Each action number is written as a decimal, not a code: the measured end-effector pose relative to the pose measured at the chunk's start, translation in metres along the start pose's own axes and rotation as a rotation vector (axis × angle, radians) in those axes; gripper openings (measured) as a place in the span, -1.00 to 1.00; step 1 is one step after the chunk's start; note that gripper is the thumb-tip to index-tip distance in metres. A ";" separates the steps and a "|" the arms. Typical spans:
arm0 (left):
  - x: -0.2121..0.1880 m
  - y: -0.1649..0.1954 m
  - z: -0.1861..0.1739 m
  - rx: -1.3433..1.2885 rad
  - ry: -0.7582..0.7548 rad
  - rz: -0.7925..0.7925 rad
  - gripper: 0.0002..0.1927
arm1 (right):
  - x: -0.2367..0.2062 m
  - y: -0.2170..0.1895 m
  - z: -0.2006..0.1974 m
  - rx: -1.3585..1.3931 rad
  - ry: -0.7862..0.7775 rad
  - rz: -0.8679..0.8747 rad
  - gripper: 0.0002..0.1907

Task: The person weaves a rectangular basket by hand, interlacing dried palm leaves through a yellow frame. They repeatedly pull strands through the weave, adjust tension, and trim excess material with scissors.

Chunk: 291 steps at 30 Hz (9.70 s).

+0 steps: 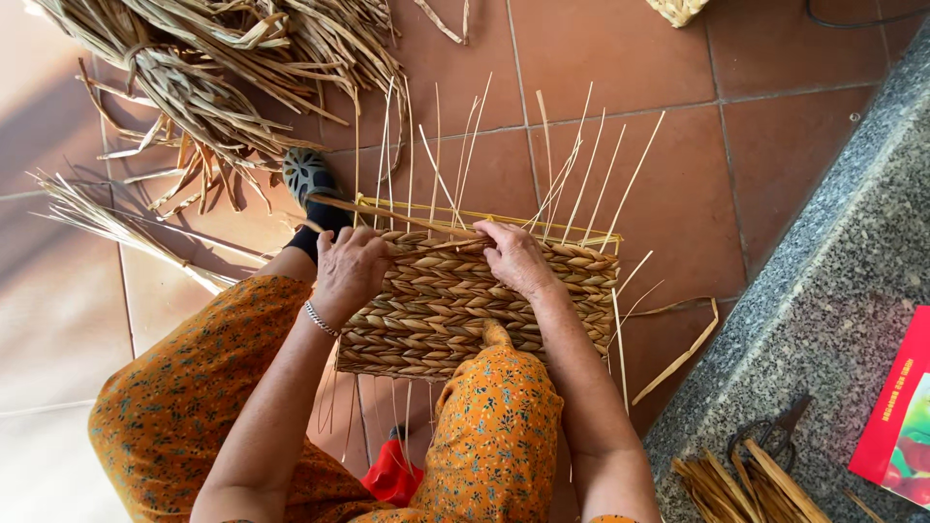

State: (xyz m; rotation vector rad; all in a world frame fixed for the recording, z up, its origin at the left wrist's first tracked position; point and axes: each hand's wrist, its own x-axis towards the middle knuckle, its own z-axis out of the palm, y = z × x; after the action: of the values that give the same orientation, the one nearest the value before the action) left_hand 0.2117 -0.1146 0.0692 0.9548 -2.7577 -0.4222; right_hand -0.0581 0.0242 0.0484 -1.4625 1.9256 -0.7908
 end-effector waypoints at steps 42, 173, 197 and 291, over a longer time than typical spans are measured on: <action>0.110 0.085 0.090 -0.692 -0.107 -0.505 -0.73 | 0.008 0.024 0.008 0.180 0.017 0.177 -0.85; 0.046 0.124 -0.068 -1.317 -0.356 0.012 -0.47 | -0.125 -0.092 -0.115 -0.122 0.777 -0.342 -0.80; 0.044 0.068 -0.177 -1.332 -0.076 0.285 -0.83 | -0.020 -0.209 -0.110 0.215 0.046 -0.065 -0.59; 0.051 0.020 0.000 0.195 -0.098 0.508 -0.72 | 0.017 -0.035 0.010 -0.107 -0.199 0.265 -0.88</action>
State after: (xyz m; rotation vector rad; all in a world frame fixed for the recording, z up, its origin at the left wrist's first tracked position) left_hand 0.1610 -0.1312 0.0807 0.2405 -3.0251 -0.1189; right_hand -0.0325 -0.0015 0.0662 -1.2585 1.9778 -0.4126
